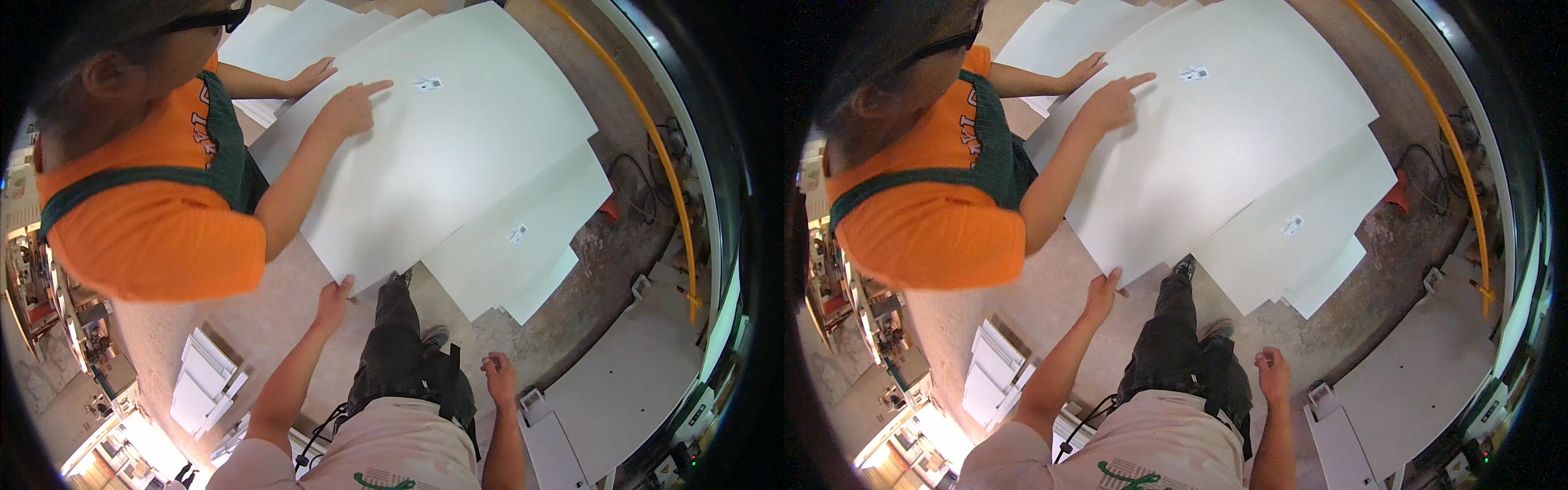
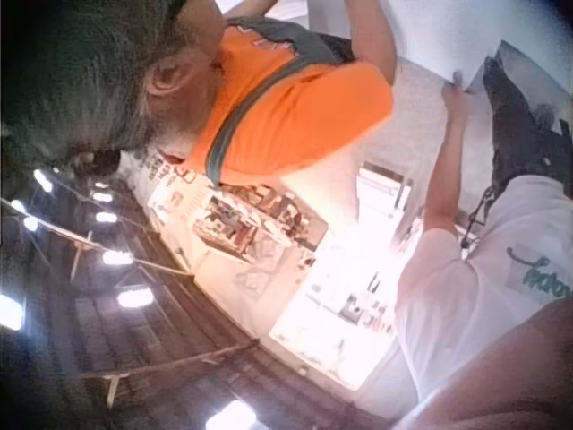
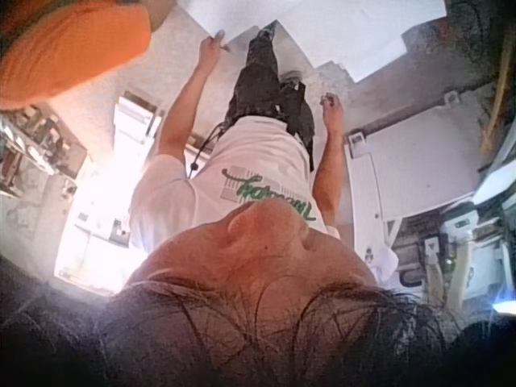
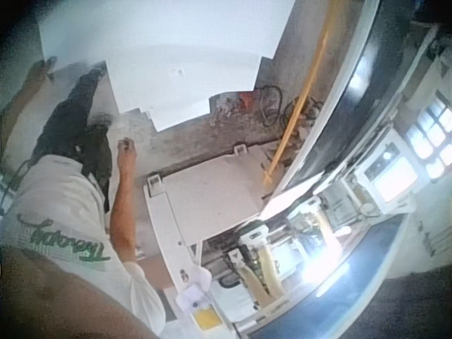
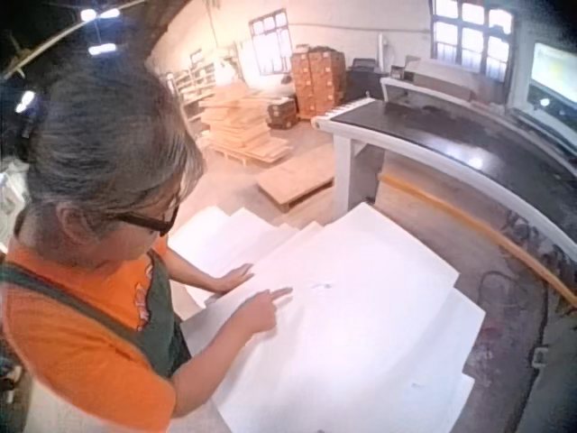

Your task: The person repeatedly picks up white rectangular panels, places them on a machine bed, scans a label on each panel with a handheld scanner, then removes the panel and stacks it. The cycle repeats for multiple panels.

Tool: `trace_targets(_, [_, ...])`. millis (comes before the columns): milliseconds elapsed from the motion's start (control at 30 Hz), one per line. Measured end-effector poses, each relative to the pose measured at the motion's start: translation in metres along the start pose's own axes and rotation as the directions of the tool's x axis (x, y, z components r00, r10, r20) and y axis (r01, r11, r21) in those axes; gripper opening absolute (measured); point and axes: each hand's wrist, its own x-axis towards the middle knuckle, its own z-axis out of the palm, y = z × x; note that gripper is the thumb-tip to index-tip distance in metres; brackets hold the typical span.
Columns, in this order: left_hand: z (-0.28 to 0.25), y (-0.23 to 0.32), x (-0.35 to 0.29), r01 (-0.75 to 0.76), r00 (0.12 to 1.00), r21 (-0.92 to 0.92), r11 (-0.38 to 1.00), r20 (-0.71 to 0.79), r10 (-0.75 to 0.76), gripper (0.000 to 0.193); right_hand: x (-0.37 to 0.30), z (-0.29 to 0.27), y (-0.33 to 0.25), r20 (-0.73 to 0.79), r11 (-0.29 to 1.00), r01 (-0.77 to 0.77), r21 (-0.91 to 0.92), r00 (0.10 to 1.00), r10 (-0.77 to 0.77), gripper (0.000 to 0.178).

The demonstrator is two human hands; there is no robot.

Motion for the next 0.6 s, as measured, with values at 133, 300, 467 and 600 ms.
trace_targets(133, [0.013,-0.008,-0.005,-0.032,0.984,0.069,0.997,-0.172,0.044,0.063,-0.011,-0.016,0.067,0.007,0.998,0.005,0.069,1.000,-0.005,0.031])
trace_targets(300, [0.041,-0.021,-0.013,0.011,0.932,-0.051,0.999,-0.362,-0.029,0.063,-0.028,-0.064,0.198,0.005,0.990,-0.042,0.138,0.999,0.041,0.027])
trace_targets(467, [0.103,-0.064,-0.038,-0.018,0.900,0.102,0.995,-0.432,0.061,0.057,-0.064,-0.139,0.382,-0.095,0.875,-0.201,0.440,0.959,0.267,0.028])
trace_targets(600, [0.170,-0.114,-0.086,-0.049,0.985,0.493,0.868,-0.118,0.123,0.051,-0.073,-0.169,0.508,-0.091,0.715,-0.122,0.689,0.963,0.253,0.023])
